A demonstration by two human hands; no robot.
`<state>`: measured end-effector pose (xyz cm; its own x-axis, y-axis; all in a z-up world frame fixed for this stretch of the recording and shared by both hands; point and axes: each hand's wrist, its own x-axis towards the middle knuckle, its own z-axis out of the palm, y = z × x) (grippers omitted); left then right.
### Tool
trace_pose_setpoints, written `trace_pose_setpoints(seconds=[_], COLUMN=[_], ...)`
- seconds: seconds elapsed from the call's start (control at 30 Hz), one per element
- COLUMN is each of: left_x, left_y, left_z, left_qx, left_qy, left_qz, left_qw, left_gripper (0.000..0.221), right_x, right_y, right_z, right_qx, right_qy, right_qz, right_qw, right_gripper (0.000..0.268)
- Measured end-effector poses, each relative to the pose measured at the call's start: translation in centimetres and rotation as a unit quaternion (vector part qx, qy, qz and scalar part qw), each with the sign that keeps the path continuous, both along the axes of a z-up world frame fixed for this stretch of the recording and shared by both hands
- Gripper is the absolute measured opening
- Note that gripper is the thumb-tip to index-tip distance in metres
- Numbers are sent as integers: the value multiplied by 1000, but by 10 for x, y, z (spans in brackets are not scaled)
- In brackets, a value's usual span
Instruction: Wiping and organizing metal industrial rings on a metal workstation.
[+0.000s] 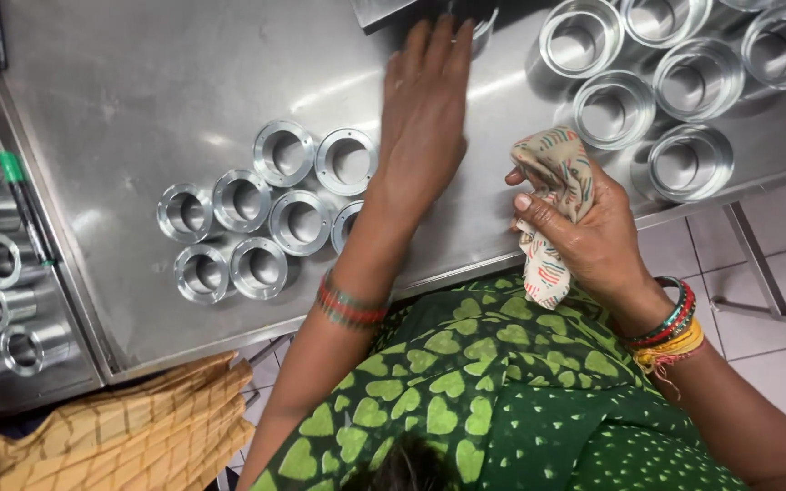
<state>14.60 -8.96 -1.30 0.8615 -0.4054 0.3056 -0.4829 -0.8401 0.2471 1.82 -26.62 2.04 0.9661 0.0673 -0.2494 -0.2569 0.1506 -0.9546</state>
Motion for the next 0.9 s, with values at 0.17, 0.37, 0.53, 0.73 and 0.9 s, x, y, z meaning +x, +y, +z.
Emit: trace_pose_setpoints(seconds=[0.17,0.37,0.53,0.73,0.9], left_x=[14,-49,-87,-117,-131], left_y=[-25,-37,-19,43,74], left_z=[-24,15,-2,17,34], left_qx=[-34,-86,-282,-450,-466], left_qy=[6,174,254,434,434], left_qz=[-2,-27,-51,-107,-138], left_qw=[999,981,924,773,759], left_gripper=[54,27,27,40,44], right_x=[5,8,7,5,-6], right_y=[-5,-8,11,9,41], right_z=[5,0,10,-24,-5], right_qx=[-46,-281,-533,-196,-28], right_qy=[-51,-125,-335,-205,7], right_qz=[8,-41,-26,13,137], right_qw=[998,950,776,959,990], right_gripper=[43,36,32,48,61])
